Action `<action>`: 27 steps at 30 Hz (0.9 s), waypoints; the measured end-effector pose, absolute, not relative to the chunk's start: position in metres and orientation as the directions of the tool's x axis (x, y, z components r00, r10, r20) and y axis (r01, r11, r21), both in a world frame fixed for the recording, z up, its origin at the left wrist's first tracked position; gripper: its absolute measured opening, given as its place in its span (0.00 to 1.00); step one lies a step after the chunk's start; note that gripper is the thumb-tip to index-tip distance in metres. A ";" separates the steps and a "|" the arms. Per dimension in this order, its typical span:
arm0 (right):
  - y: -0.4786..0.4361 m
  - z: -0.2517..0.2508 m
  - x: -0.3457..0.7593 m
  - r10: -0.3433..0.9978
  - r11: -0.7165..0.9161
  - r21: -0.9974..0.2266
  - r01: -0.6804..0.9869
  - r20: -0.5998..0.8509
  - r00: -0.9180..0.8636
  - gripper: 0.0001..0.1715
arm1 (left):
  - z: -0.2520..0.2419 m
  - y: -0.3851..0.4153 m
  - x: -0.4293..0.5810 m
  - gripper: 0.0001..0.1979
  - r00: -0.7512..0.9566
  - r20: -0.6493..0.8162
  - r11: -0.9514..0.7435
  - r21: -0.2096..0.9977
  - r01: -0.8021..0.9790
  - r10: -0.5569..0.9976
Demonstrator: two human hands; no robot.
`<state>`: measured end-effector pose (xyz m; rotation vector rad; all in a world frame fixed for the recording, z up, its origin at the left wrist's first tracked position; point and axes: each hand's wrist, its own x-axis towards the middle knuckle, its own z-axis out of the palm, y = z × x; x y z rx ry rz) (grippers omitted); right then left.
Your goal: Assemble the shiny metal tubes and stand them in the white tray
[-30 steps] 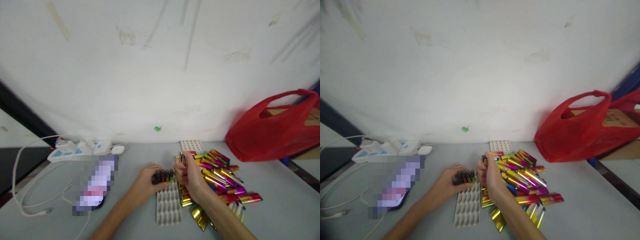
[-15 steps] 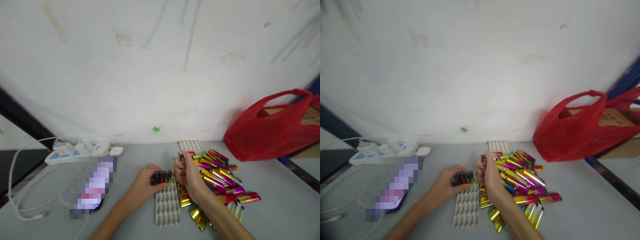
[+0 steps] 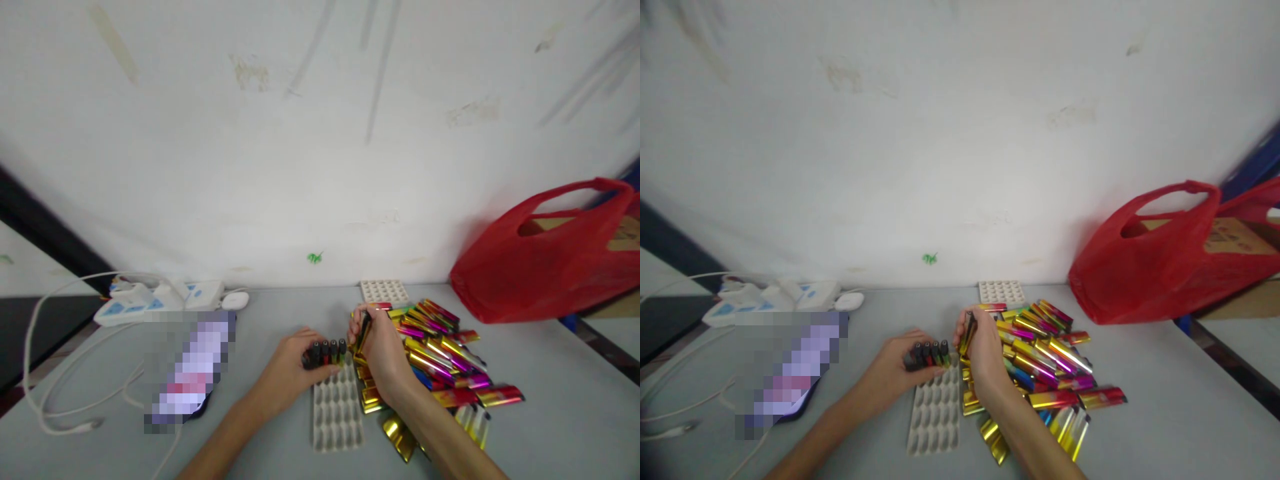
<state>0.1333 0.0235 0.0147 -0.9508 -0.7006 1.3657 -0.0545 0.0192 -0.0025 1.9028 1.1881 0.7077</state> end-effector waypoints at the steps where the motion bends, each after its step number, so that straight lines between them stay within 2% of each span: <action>1: 0.023 0.017 0.132 0.987 -0.058 -0.858 -0.510 -0.126 0.100 0.16 | -0.002 0.019 -0.054 0.10 0.410 0.056 -0.269 0.834 0.482 0.910; 10: 0.010 0.021 0.122 0.982 -0.082 -0.802 -0.592 -0.166 0.089 0.16 | -0.001 0.018 -0.054 0.09 0.404 0.056 -0.260 0.842 0.473 0.913; 21: 0.010 0.011 0.118 0.986 -0.020 -0.851 -0.525 -0.103 0.130 0.16 | -0.001 0.018 -0.053 0.08 0.408 0.060 -0.259 0.852 0.454 0.911; 27: 0.009 0.008 0.119 0.988 -0.017 -0.873 -0.487 -0.089 0.125 0.12 | 0.000 0.018 -0.053 0.10 0.405 0.052 -0.254 0.849 0.464 0.913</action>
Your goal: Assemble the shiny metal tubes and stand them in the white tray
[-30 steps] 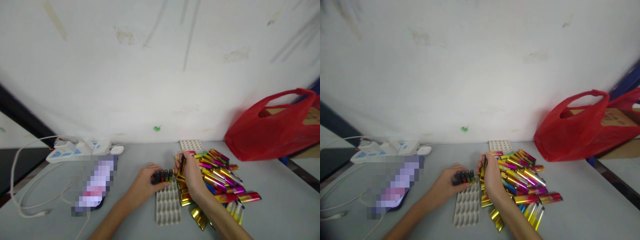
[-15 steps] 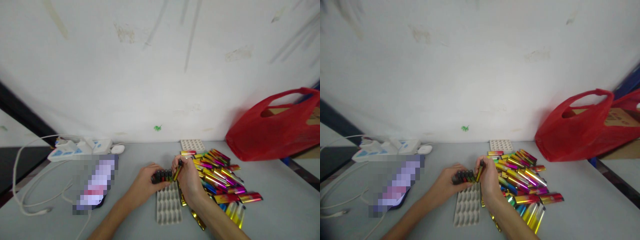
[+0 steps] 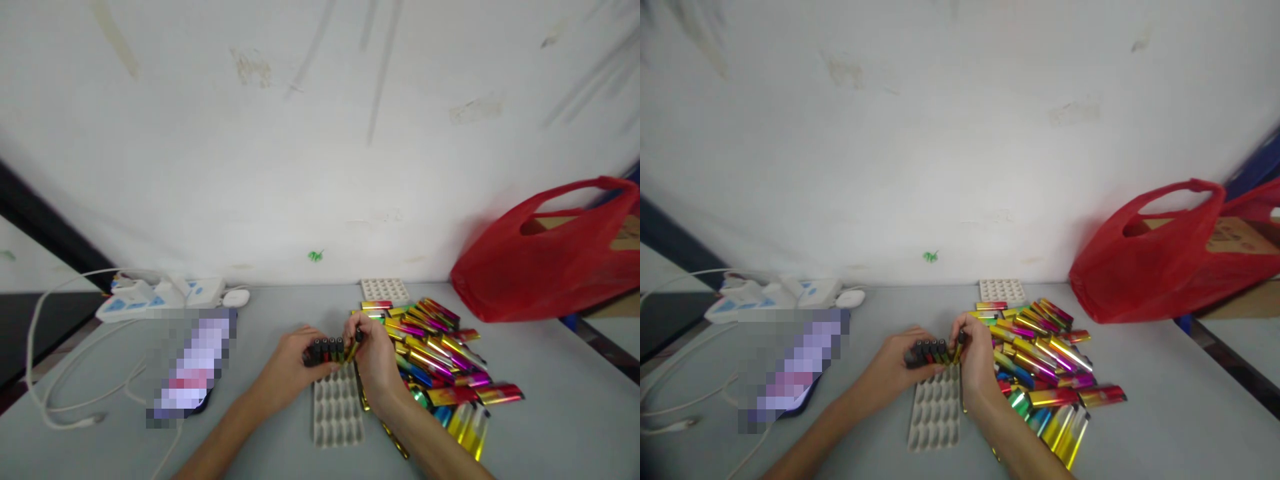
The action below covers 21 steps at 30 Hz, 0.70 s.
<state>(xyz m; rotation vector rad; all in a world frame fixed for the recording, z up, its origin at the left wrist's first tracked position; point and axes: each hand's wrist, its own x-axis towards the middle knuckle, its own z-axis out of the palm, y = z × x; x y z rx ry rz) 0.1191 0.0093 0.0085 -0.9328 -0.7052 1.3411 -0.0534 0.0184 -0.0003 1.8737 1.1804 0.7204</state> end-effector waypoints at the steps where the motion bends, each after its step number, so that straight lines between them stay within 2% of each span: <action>1: 0.009 0.008 0.119 0.989 -0.014 -0.879 -0.477 -0.084 0.125 0.11 | 0.000 0.018 -0.053 0.10 0.406 0.053 -0.254 0.850 0.461 0.912; 9: 0.011 0.005 0.121 0.981 0.032 -0.932 -0.362 -0.040 0.190 0.02 | 0.000 0.018 -0.053 0.09 0.391 0.052 -0.250 0.844 0.475 0.919; 14: 0.011 0.007 0.123 0.981 0.040 -0.963 -0.265 -0.012 0.191 0.03 | -0.001 0.018 -0.053 0.10 0.395 0.071 -0.266 0.843 0.468 0.916; 18: 0.014 0.010 0.131 0.971 0.091 -0.992 -0.091 0.068 0.230 0.06 | 0.000 0.017 -0.053 0.19 0.415 0.072 -0.254 0.879 0.404 0.907; 21: 0.019 0.012 0.143 0.953 0.132 -0.987 0.095 0.153 0.261 0.08 | 0.001 0.017 -0.053 0.13 0.419 0.080 -0.274 0.861 0.428 0.905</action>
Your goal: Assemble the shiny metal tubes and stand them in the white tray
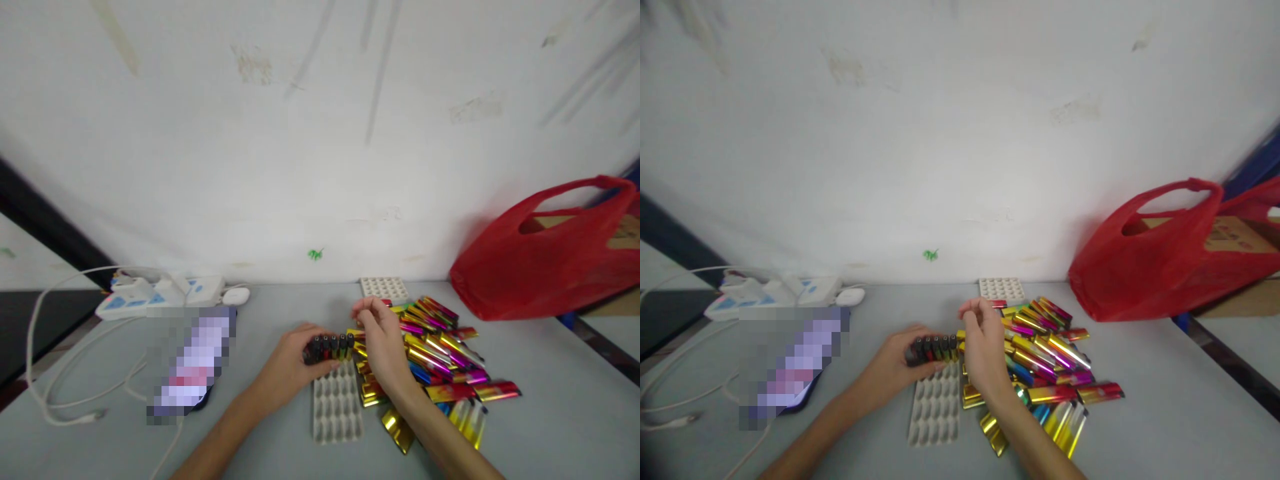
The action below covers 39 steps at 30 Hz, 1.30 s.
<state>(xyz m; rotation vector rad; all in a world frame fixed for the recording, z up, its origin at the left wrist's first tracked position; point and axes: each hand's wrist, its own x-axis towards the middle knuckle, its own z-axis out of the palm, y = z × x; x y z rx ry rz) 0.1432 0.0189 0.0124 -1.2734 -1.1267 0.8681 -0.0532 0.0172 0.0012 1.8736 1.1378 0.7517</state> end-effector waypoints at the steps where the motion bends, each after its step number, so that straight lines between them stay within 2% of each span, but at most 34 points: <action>1: 0.021 0.013 0.148 0.946 0.143 -0.977 0.159 0.182 0.267 0.07 | 0.001 0.018 -0.053 0.12 0.416 0.085 -0.284 0.850 0.443 0.905; 3: 0.025 0.014 0.158 0.931 0.161 -0.948 0.276 0.239 0.275 0.05 | 0.000 0.018 -0.054 0.11 0.414 0.099 -0.302 0.835 0.461 0.905; 5: 0.029 0.014 0.167 0.914 0.155 -0.856 0.493 0.314 0.258 0.06 | -0.001 0.019 -0.054 0.12 0.415 0.109 -0.312 0.829 0.463 0.903; 8: 0.031 0.012 0.173 0.907 0.087 -0.524 0.847 0.394 0.151 0.11 | -0.001 0.019 -0.054 0.12 0.418 0.103 -0.313 0.823 0.474 0.902; 10: 0.030 0.010 0.173 0.917 0.054 -0.349 0.935 0.388 0.092 0.13 | -0.001 0.019 -0.054 0.12 0.422 0.094 -0.310 0.821 0.480 0.902; 13: 0.029 0.008 0.170 0.933 0.047 -0.255 0.966 0.355 0.049 0.13 | 0.000 0.019 -0.054 0.12 0.423 0.090 -0.308 0.820 0.483 0.902; 22: 0.027 0.005 0.166 0.968 0.057 -0.154 0.986 0.250 -0.017 0.13 | -0.002 0.018 -0.054 0.13 0.408 0.095 -0.301 0.825 0.478 0.908; 39: 0.030 0.003 0.174 0.976 0.106 -0.157 0.982 0.204 -0.073 0.08 | -0.003 0.019 -0.055 0.12 0.414 0.072 -0.282 0.835 0.473 0.908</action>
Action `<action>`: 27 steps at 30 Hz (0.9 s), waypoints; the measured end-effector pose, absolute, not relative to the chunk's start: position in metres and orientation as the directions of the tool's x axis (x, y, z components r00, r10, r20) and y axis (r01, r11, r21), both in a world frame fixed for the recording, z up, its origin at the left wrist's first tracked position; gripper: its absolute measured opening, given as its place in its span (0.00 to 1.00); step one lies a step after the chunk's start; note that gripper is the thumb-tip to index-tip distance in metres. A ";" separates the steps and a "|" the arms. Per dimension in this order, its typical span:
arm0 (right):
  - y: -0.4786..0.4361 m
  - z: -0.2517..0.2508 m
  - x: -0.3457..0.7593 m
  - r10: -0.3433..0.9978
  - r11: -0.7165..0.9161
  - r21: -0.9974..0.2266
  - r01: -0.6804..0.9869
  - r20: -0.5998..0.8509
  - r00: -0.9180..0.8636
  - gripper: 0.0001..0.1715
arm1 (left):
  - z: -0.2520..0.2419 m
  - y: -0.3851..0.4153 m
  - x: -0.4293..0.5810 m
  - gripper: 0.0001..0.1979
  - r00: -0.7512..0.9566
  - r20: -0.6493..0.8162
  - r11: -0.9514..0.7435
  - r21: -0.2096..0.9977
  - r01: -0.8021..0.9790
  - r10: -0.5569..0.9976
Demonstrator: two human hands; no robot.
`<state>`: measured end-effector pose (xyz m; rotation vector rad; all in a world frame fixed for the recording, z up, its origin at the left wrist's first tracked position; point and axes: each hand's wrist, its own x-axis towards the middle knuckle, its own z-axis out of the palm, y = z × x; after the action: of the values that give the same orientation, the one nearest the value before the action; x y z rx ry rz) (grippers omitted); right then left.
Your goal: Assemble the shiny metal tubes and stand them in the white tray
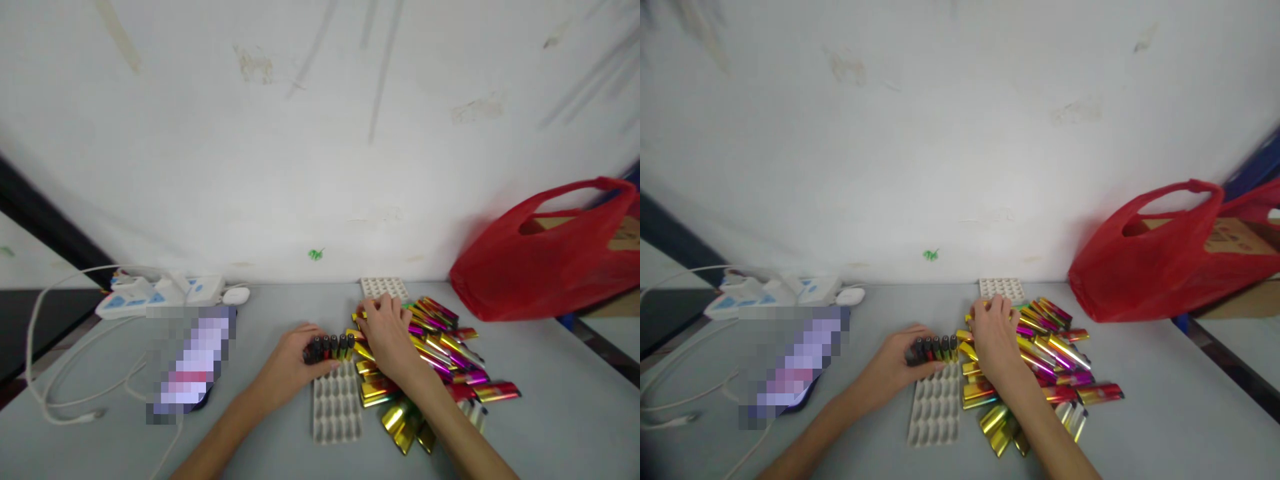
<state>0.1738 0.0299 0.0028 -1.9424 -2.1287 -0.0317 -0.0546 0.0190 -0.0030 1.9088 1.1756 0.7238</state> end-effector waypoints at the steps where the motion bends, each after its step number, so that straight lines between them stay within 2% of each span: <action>1: 0.030 0.003 0.174 0.976 0.115 -0.165 0.980 0.202 -0.080 0.07 | -0.003 0.019 -0.054 0.12 0.413 0.073 -0.282 0.837 0.470 0.908; 7: 0.031 0.000 0.172 0.969 0.155 -0.224 0.962 0.223 -0.105 0.08 | -0.001 0.018 -0.054 0.11 0.418 0.081 -0.291 0.833 0.470 0.905; 18: 0.030 -0.002 0.172 0.958 0.212 -0.178 0.961 0.233 -0.168 0.05 | -0.002 0.019 -0.054 0.11 0.416 0.093 -0.303 0.825 0.476 0.905; 27: 0.032 -0.008 0.171 0.926 0.263 -0.194 0.945 0.325 -0.191 0.04 | -0.003 0.019 -0.055 0.12 0.420 0.104 -0.316 0.821 0.476 0.902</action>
<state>0.1708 0.0323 -0.0078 -1.7035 -2.1665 -0.0686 -0.0545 0.0194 -0.0033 1.9465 1.1666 0.7427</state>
